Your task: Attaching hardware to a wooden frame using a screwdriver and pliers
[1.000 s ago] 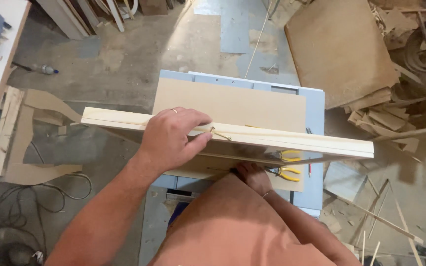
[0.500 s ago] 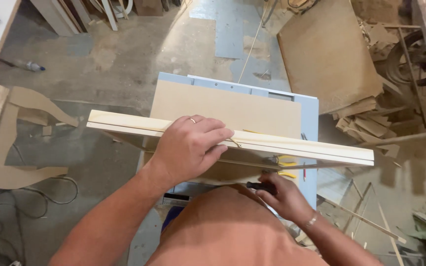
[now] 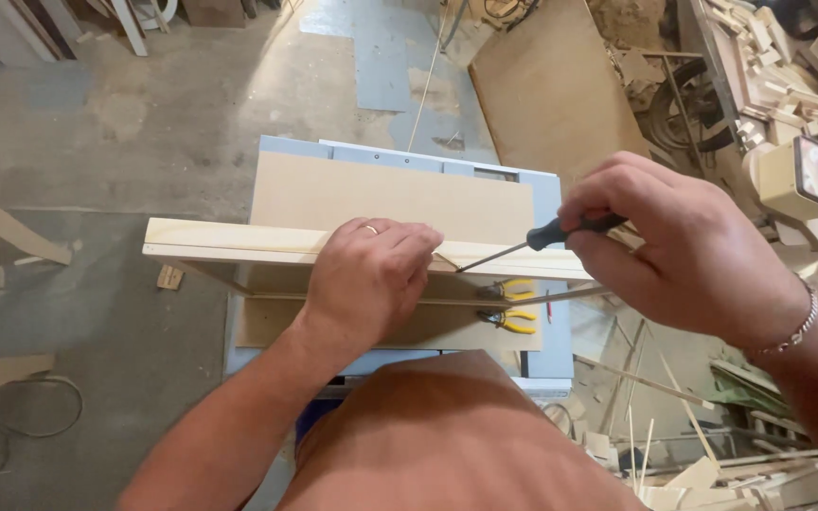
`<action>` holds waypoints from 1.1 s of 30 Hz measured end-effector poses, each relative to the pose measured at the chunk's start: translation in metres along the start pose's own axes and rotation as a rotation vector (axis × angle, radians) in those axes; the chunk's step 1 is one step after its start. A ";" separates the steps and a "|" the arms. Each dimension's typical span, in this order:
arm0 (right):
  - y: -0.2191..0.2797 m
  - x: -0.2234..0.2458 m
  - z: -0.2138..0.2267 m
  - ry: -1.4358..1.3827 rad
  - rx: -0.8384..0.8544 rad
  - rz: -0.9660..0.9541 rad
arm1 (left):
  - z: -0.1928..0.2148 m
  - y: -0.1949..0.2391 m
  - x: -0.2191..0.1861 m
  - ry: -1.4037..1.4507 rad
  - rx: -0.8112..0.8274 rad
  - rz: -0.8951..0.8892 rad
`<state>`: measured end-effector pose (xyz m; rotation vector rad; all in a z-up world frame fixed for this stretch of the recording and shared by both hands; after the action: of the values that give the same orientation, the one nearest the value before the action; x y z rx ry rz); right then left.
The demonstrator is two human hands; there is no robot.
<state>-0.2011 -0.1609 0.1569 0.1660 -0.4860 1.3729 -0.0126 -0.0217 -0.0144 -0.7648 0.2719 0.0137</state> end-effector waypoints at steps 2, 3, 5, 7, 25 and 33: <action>-0.006 0.004 0.000 0.039 0.042 -0.005 | 0.001 0.001 -0.002 -0.015 0.010 -0.009; -0.010 0.006 0.000 0.072 0.081 -0.009 | 0.002 0.002 -0.003 -0.033 0.024 -0.020; -0.010 0.004 0.000 0.103 0.096 -0.001 | 0.001 0.004 -0.004 -0.051 0.042 -0.029; -0.011 0.005 0.000 0.130 0.112 0.009 | -0.002 0.007 -0.005 -0.073 0.062 -0.036; -0.016 0.017 0.003 0.159 0.171 0.088 | -0.015 0.013 -0.005 -0.081 0.118 -0.010; -0.025 0.017 0.009 0.364 0.471 0.317 | -0.008 0.010 -0.006 -0.060 0.132 -0.033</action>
<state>-0.1773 -0.1542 0.1766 0.2219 0.1288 1.7698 -0.0210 -0.0196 -0.0257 -0.6363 0.2010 -0.0123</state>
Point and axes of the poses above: each hand's wrist, its own y-axis away from the middle knuckle, its own z-axis out of the back of the hand, x = y × z, the point moved 1 cm from there along -y, towards the middle knuckle, and after that the axes turned 7 degrees about -y, right-handed, at the moved point
